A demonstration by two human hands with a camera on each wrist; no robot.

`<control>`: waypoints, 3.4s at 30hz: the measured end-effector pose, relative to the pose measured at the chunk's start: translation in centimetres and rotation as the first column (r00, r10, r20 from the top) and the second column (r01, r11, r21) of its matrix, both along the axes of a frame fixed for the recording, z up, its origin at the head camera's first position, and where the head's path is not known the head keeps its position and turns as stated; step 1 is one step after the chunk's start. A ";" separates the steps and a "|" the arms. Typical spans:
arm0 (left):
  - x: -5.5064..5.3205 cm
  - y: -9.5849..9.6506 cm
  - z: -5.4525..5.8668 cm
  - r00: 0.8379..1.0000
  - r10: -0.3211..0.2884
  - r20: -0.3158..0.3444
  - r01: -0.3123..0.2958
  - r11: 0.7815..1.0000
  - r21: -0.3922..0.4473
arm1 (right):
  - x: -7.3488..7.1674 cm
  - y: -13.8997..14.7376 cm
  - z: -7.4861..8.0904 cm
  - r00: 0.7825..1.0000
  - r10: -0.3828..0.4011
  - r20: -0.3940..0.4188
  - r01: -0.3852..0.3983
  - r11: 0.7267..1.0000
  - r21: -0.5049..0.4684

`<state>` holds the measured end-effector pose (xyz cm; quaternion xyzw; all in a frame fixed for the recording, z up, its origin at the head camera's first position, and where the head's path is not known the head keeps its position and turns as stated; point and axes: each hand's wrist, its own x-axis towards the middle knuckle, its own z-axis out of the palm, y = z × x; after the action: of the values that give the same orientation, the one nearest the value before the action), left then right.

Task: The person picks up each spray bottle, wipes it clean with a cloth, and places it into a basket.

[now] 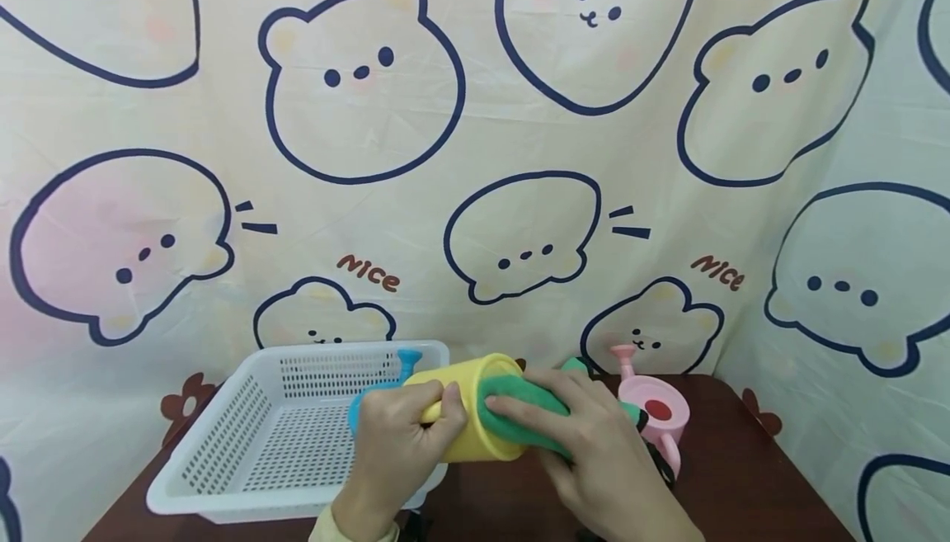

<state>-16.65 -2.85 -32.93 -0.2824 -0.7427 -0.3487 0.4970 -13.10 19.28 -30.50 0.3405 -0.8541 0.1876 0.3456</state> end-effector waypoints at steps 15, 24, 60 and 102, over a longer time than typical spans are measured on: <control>0.0 -0.3 0.0 0.999 0.043 0.024 -0.043 0.999 0.029 | 0.2 1.4 -0.2 0.990 0.045 0.133 -0.047 0.999 0.011; 0.1 -0.4 0.2 0.999 -0.047 -0.021 0.047 0.999 -0.003 | 0.0 1.5 -0.1 0.992 -0.008 0.128 0.008 1.000 0.000; 0.3 0.6 0.5 0.997 0.054 0.063 -0.071 0.948 0.311 | 0.9 0.4 0.6 0.995 -0.001 0.104 0.014 0.992 -0.128; -0.2 -3.2 1.0 0.327 -0.944 -0.037 0.284 0.061 0.957 | 0.8 0.2 0.1 0.957 0.219 0.189 -0.156 0.941 -0.299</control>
<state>-16.88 -6.03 -31.93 -0.1729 -0.3401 -0.9231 0.0482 -12.27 19.47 -30.43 0.3451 -0.8151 0.3757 0.2744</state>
